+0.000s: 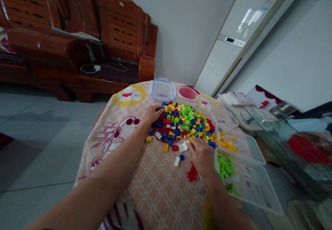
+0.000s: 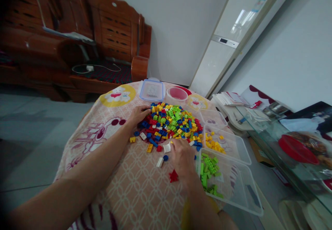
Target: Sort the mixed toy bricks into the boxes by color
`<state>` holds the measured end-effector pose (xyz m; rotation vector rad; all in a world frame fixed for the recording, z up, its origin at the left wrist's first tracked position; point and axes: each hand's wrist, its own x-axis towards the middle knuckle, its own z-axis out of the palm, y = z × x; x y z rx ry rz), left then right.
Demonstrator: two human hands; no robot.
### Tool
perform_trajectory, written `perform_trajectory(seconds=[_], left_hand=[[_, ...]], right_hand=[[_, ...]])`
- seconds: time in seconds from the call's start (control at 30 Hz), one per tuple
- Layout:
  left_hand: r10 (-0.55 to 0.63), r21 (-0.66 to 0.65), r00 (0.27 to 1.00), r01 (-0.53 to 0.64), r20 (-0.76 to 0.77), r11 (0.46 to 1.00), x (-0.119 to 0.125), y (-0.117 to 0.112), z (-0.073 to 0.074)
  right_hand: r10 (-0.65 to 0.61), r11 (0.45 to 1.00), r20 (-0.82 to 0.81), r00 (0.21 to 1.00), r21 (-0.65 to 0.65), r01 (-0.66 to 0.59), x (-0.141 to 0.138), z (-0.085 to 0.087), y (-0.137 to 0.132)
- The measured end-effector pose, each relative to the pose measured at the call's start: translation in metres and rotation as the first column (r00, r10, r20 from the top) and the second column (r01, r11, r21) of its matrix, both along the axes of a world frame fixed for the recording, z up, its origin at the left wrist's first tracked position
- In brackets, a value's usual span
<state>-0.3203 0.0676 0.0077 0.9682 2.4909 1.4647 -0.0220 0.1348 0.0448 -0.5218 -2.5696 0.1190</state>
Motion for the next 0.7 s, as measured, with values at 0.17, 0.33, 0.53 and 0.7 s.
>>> perform_trajectory(seconds=[0.17,0.33,0.53,0.7], left_hand=[[-0.001,0.0,1.0,0.001,0.007,1.0,0.001,-0.001,0.001],[0.012,-0.018,1.0,-0.012,0.002,1.0,0.002,0.0,0.002],[0.018,-0.031,1.0,-0.019,-0.018,0.999,0.001,0.001,0.0],[0.02,-0.048,1.0,-0.02,-0.012,0.999,0.001,0.0,0.0]], right_hand=[[-0.276,0.959,-0.045,0.96,0.057,0.279,0.032,0.015,0.054],[-0.562,0.818,-0.024,0.827,0.136,0.559,0.07,0.028,0.098],[-0.322,0.925,-0.164,0.932,0.156,0.347,0.054,0.017,0.074],[0.105,0.978,-0.09,0.99,0.192,-0.086,0.008,0.002,0.0]])
